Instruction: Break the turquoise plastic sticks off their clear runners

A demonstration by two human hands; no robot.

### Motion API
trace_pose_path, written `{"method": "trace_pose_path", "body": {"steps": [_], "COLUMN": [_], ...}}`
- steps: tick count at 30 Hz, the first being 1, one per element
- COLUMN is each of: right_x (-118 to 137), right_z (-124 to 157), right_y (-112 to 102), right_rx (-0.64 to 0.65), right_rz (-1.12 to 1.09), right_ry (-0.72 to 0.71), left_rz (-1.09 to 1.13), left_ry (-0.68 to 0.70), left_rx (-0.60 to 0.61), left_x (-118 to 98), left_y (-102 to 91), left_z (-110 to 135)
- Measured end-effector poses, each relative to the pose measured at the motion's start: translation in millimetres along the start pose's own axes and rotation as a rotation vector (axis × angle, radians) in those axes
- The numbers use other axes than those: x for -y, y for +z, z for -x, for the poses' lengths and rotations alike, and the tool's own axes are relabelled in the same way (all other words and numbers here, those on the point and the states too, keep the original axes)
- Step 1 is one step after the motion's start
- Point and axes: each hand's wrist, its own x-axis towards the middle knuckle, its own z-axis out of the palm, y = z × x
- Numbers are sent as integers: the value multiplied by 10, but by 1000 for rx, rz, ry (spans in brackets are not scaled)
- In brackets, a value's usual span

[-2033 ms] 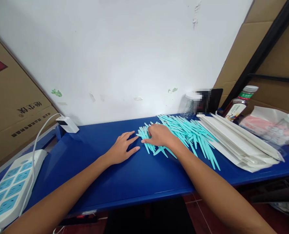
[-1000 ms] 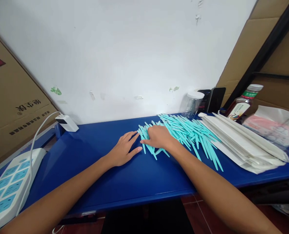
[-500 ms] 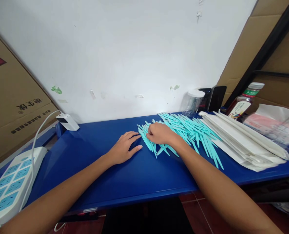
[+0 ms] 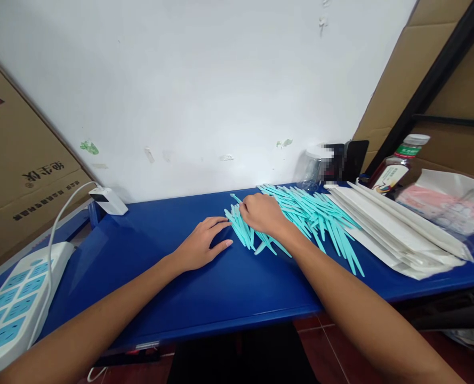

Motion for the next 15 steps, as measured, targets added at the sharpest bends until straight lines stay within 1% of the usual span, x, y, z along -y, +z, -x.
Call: {"method": "trace_pose_path", "body": {"steps": [2,5,7,9,11,13,15], "right_x": [23,70,94,105,109,120,151], "right_z": [44,125,161,167,146,111,81], "right_y": [-62,-113,-105,-65,-5,66,138], "right_rx": [1,94,161,172,125,74,57], "right_rz": [7,26,31,24,17,16,27], "right_ry": [-2,-64,-106,-123,-100,-47,6], "left_rz": [-4,-14,-21,-28,-38,-50,-69], "left_ry": [-7,-28,-45,-50,-41,-35,-51], "left_rx": [25,87,114,114,74,6,-75], "left_x": [-2,10,22,30,33,32,34], "left_y": [-2,7,19,30,39,42,36], "left_z": [4,13,18,19,15,4,-12]}}
